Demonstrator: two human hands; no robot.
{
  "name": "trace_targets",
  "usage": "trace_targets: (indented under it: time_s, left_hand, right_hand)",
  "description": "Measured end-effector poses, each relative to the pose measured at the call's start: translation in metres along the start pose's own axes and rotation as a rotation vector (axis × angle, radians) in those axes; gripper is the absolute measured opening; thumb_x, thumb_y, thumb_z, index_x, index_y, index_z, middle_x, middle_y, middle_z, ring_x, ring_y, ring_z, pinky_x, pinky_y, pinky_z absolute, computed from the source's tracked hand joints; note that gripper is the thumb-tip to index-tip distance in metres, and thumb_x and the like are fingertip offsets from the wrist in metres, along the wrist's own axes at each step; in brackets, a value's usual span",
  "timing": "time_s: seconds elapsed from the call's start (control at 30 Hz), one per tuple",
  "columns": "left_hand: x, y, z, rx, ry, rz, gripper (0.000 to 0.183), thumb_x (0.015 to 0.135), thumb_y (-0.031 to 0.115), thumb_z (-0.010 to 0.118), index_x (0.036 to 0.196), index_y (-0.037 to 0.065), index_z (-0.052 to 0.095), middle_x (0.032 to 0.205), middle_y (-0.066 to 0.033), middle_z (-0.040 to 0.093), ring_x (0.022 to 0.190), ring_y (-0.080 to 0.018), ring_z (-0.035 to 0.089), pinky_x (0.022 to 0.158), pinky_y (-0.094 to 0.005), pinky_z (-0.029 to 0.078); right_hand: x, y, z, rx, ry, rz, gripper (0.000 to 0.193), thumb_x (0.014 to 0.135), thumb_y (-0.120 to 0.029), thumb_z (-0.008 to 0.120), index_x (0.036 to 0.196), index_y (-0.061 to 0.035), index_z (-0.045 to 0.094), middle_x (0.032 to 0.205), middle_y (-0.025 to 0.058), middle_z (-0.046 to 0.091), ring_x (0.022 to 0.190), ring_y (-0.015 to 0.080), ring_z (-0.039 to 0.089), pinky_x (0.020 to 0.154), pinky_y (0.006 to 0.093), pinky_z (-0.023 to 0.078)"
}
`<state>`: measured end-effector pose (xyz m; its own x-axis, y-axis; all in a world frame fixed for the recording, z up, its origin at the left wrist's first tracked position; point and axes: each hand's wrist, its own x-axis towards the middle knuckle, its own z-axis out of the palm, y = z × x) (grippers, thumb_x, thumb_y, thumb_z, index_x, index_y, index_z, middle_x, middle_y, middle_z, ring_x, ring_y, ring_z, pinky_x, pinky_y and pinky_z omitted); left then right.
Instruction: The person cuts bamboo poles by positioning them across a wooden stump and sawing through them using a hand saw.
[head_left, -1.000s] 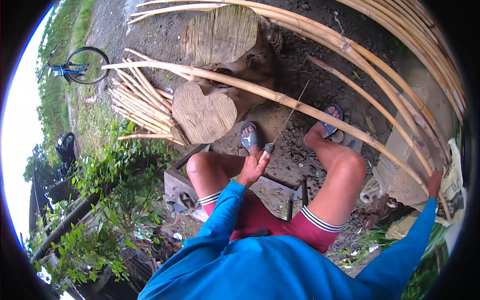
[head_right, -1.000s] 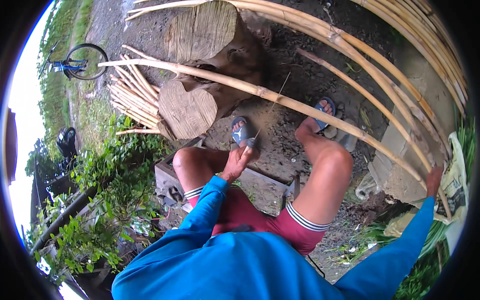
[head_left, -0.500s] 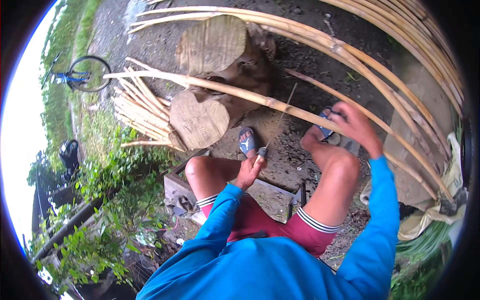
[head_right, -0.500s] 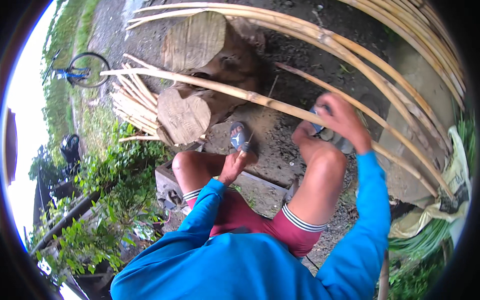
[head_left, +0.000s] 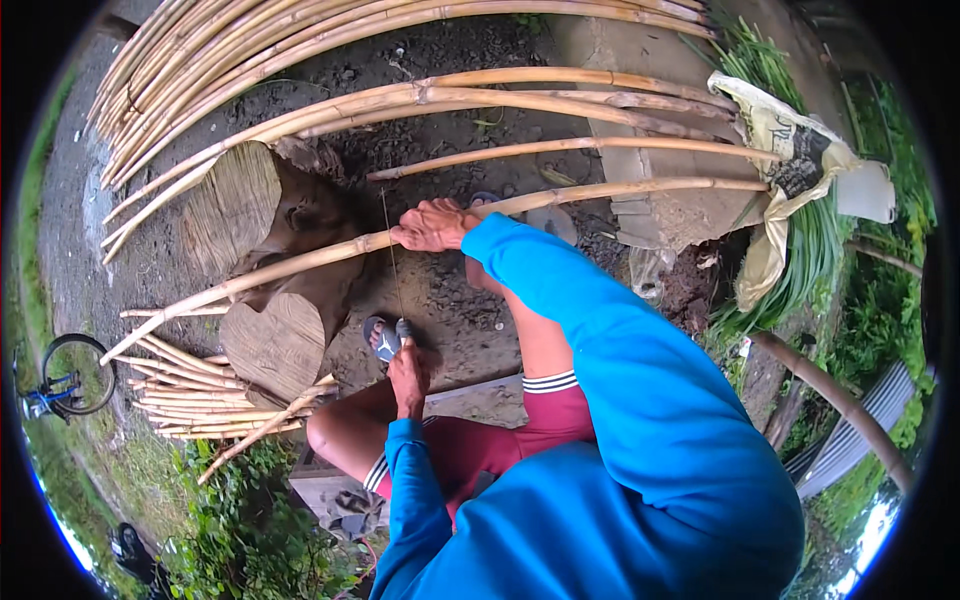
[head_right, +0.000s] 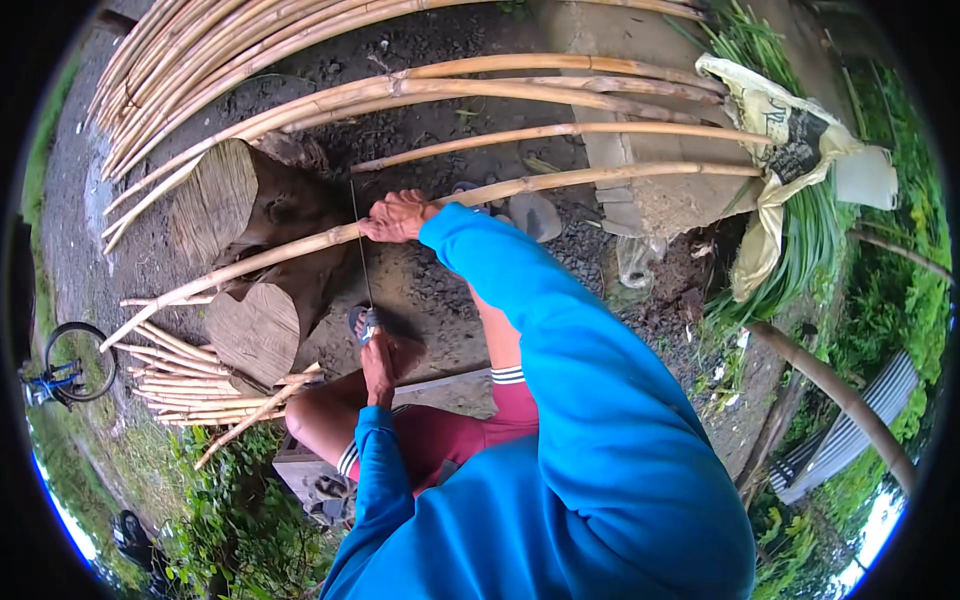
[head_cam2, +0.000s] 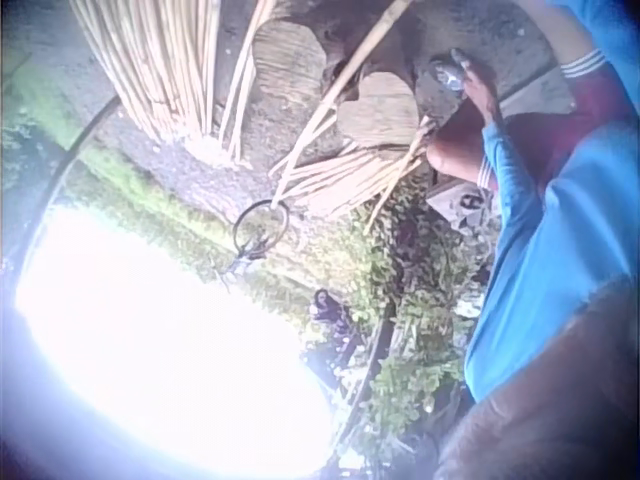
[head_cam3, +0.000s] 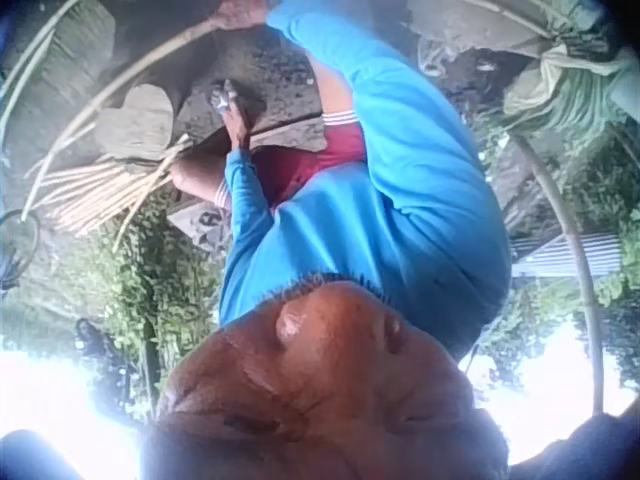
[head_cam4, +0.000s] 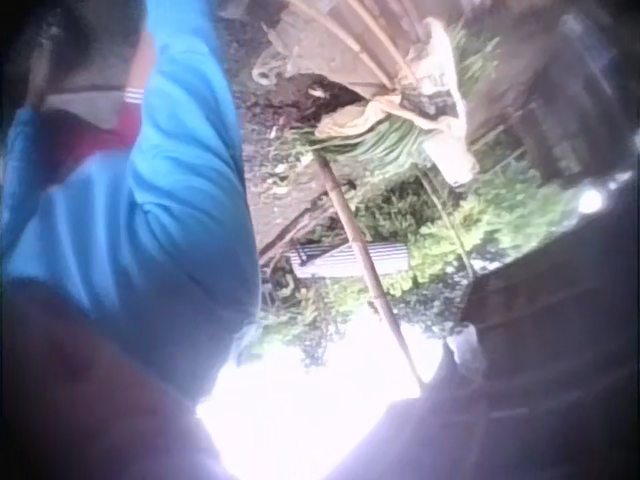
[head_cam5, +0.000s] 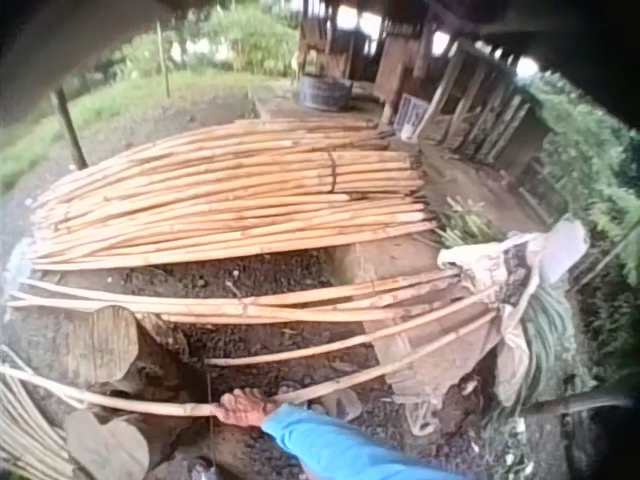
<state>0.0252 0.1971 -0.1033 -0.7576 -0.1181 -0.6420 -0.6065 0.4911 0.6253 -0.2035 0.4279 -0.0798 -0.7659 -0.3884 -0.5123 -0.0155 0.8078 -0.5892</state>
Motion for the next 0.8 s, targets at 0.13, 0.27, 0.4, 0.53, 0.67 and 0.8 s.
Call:
trace_targets:
  time_s: [0.13, 0.27, 0.4, 0.53, 0.67, 0.8]
  left_hand:
    - [-0.01, 0.035, 0.011, -0.188, 0.032, -0.05, 0.063, 0.106, 0.05, 0.046, 0.066, 0.002, 0.054, 0.058, -0.007, 0.05, 0.055, -0.0196, 0.049, 0.055, -0.0426, 0.038]
    - [-0.008, 0.013, 0.008, -0.196, 0.087, -0.031, 0.065, 0.105, 0.051, 0.05, 0.065, 0.0, 0.053, 0.056, -0.0046, 0.046, 0.056, -0.0149, 0.047, 0.055, -0.0393, 0.039]
    - [-0.042, 0.04, -0.016, -0.08, 0.022, 0.032, 0.064, 0.103, 0.057, 0.046, 0.079, 0.0, 0.062, 0.072, -0.0159, 0.065, 0.07, -0.0315, 0.065, 0.07, -0.0456, 0.05]
    - [-0.061, 0.033, -0.017, -0.139, 0.016, 0.055, 0.06, 0.105, 0.054, 0.048, 0.09, -0.002, 0.062, 0.068, -0.0167, 0.055, 0.066, -0.0247, 0.054, 0.068, -0.0472, 0.048]
    - [-0.069, 0.028, -0.012, -0.173, -0.025, 0.03, 0.057, 0.103, 0.052, 0.05, 0.089, -0.002, 0.062, 0.067, -0.0182, 0.057, 0.065, -0.0307, 0.06, 0.068, -0.0497, 0.048]
    - [-0.075, 0.029, -0.006, -0.273, -0.097, -0.119, 0.058, 0.103, 0.053, 0.05, 0.086, -0.001, 0.063, 0.063, -0.0099, 0.056, 0.059, -0.0221, 0.058, 0.059, -0.0433, 0.044]
  right_hand:
    - [-0.012, 0.011, 0.0, 0.009, 0.085, 0.024, 0.065, 0.097, -0.067, 0.044, 0.095, -0.0098, 0.077, 0.106, 0.0257, 0.073, 0.105, 0.0487, 0.068, 0.093, 0.0587, 0.051]
    - [-0.005, -0.002, -0.001, -0.061, 0.122, -0.132, 0.06, 0.099, -0.059, 0.045, 0.09, -0.0086, 0.077, 0.095, 0.026, 0.074, 0.095, 0.0481, 0.07, 0.087, 0.058, 0.054]
    - [-0.028, -0.023, -0.012, -0.102, 0.193, -0.208, 0.052, 0.1, -0.05, 0.049, 0.084, -0.0076, 0.074, 0.085, 0.026, 0.072, 0.087, 0.047, 0.07, 0.081, 0.0575, 0.055]
    - [-0.036, -0.033, -0.01, -0.071, 0.21, -0.282, 0.046, 0.101, -0.044, 0.052, 0.085, -0.0059, 0.072, 0.08, 0.0248, 0.07, 0.082, 0.048, 0.068, 0.075, 0.0581, 0.054]
    - [-0.046, -0.036, -0.01, -0.07, 0.184, -0.321, 0.047, 0.102, -0.044, 0.05, 0.086, -0.0047, 0.07, 0.079, 0.026, 0.068, 0.081, 0.0495, 0.067, 0.074, 0.0588, 0.053]
    - [-0.051, -0.034, -0.009, -0.081, 0.161, -0.293, 0.048, 0.103, -0.045, 0.05, 0.085, -0.004, 0.069, 0.077, 0.0261, 0.068, 0.082, 0.0506, 0.066, 0.073, 0.0595, 0.052]
